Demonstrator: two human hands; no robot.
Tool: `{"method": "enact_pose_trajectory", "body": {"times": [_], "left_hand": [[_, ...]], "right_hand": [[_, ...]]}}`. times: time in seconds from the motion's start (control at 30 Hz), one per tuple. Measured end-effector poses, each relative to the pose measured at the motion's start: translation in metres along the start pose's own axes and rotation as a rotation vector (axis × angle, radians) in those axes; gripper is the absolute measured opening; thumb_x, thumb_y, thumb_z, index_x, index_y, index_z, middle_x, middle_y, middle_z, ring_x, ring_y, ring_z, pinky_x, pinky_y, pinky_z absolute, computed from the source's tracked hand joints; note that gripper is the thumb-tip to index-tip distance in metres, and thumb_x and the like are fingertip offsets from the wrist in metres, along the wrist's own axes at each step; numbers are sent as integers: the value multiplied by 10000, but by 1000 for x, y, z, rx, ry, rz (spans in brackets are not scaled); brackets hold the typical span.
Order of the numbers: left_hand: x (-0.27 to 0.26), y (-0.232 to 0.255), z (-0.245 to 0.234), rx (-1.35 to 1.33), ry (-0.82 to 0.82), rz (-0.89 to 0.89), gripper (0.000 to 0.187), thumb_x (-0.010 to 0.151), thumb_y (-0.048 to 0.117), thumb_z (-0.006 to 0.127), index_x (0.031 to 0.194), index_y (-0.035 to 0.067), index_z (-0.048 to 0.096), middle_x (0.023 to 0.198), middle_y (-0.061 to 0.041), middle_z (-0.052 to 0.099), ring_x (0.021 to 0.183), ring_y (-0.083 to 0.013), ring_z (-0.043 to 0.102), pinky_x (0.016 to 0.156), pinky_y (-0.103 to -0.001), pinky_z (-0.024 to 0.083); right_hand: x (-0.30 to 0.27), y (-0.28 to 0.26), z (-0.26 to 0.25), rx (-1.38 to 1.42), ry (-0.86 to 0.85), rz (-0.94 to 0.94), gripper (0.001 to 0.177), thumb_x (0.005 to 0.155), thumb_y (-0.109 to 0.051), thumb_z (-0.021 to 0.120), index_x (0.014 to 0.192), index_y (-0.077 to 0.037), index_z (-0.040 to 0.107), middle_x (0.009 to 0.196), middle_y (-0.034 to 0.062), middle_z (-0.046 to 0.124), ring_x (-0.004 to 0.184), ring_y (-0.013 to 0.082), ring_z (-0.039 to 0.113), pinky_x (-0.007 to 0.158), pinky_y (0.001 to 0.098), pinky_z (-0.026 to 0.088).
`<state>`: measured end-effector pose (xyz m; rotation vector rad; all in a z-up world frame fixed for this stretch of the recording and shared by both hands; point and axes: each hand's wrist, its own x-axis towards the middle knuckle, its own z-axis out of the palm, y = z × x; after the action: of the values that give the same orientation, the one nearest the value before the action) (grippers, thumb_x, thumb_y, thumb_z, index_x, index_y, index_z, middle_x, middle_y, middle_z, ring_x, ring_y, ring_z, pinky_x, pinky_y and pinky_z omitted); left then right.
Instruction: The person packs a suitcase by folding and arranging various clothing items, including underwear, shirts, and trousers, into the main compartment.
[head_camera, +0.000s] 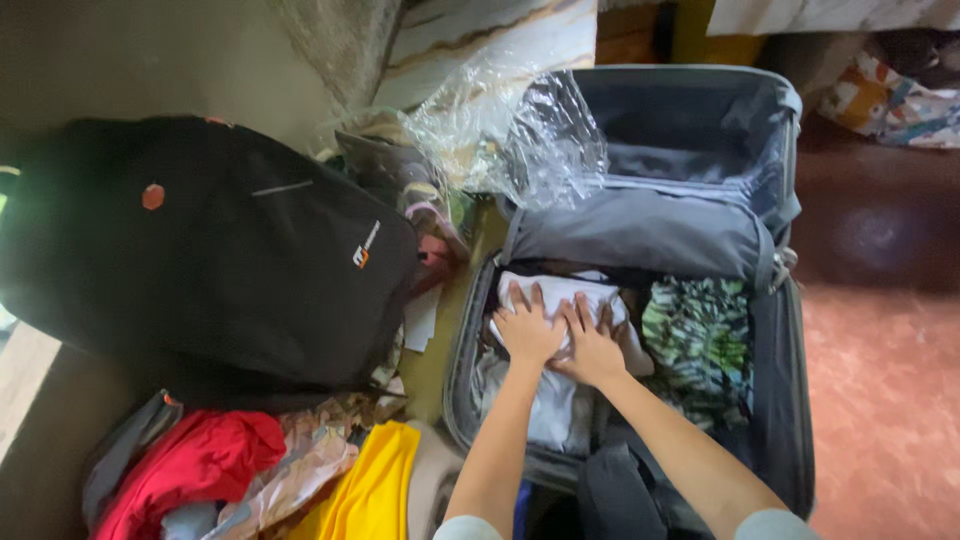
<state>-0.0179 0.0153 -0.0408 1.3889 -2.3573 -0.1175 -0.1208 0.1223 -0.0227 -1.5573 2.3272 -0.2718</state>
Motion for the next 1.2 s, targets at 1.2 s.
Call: {"method": "enact_pose_trajectory", "body": {"times": [1.2], "left_hand": [[-171,20,-132,-158,-135,-149,676,806,378,756,1405,120,580,1572,-269,359,1482,-556,216,1161,-678,210]], "right_hand": [[-89,-6,46,211,-8,-567,944,713,-300,821,1534,-60,422,1579,257,382,1477,418,332,1214,517,321]]}}
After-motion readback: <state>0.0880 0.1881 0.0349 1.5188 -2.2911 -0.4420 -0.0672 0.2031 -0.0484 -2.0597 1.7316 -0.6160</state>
